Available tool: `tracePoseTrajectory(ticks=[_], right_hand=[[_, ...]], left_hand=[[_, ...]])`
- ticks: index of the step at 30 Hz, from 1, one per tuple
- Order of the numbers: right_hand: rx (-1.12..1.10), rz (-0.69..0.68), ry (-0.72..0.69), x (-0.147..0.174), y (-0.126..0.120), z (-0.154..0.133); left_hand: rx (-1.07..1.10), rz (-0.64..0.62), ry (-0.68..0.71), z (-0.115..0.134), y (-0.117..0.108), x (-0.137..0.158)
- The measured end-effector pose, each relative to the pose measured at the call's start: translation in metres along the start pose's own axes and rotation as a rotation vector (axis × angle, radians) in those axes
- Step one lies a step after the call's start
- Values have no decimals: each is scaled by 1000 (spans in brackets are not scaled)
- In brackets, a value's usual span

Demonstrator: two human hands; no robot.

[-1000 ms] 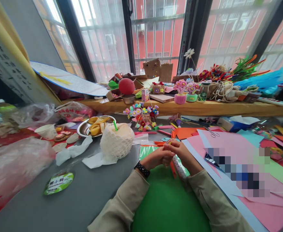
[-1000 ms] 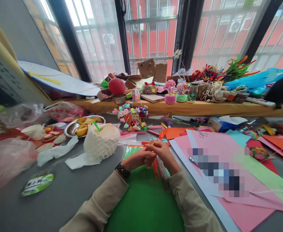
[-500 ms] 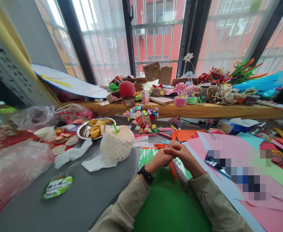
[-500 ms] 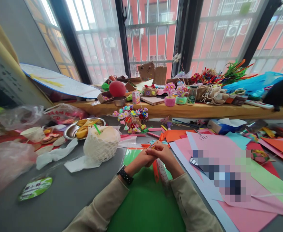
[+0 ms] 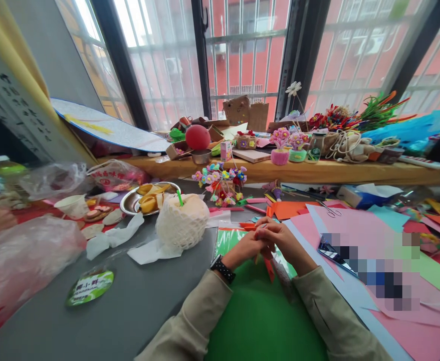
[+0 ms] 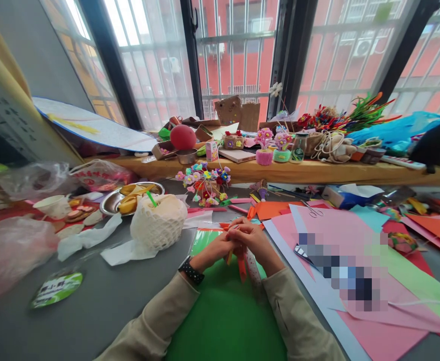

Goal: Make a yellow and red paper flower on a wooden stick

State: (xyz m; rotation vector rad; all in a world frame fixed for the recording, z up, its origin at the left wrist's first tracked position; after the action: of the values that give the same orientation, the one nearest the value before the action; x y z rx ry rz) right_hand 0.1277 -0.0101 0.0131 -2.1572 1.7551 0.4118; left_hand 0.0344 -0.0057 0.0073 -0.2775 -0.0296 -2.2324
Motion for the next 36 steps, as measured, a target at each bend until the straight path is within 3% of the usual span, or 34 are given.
tracePoseTrajectory(ticks=[8,11,15,19,21,24,27,31,34,36], right_hand=[[-10,-13,-30,0,-2,-2],[-18,-34,-49,0,-1,-3],[-65,-49,-26,0,2,-3],[-125,-10,-11,0,1,-2],[-177,83,20,0,-4,1],[-185,246,74,0,-15,7],[-40,356,92,0,-29,14],[295,494,59,0,-53,22],[760,431,83,-5,-65,31],[865,380,104,-9,-66,39]], left_hand=[[52,23,5,-6,1,-5],[-8,52,93,-5,-1,-7],[-59,191,246,-2,-3,-8],[71,196,65,-6,-4,-7],[196,130,-22,-7,-4,-7],[330,47,-37,-6,-7,-5],[395,81,-33,-4,-14,-6],[526,276,13,-3,-34,-8],[586,339,60,-4,-43,-10],[583,399,64,-6,-45,-10]])
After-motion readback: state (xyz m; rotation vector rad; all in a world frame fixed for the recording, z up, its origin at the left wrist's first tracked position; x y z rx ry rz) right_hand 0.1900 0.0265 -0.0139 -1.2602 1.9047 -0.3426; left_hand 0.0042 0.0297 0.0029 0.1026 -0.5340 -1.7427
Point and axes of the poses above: each hand's wrist, its own x-axis away from the middle knuckle, its own y-axis out of the palm, z = x × y, the point moved 3 cm from there along -x, towards the middle knuckle, and after that the axes turned 10 degrees about -y, right-handed, at the moved point
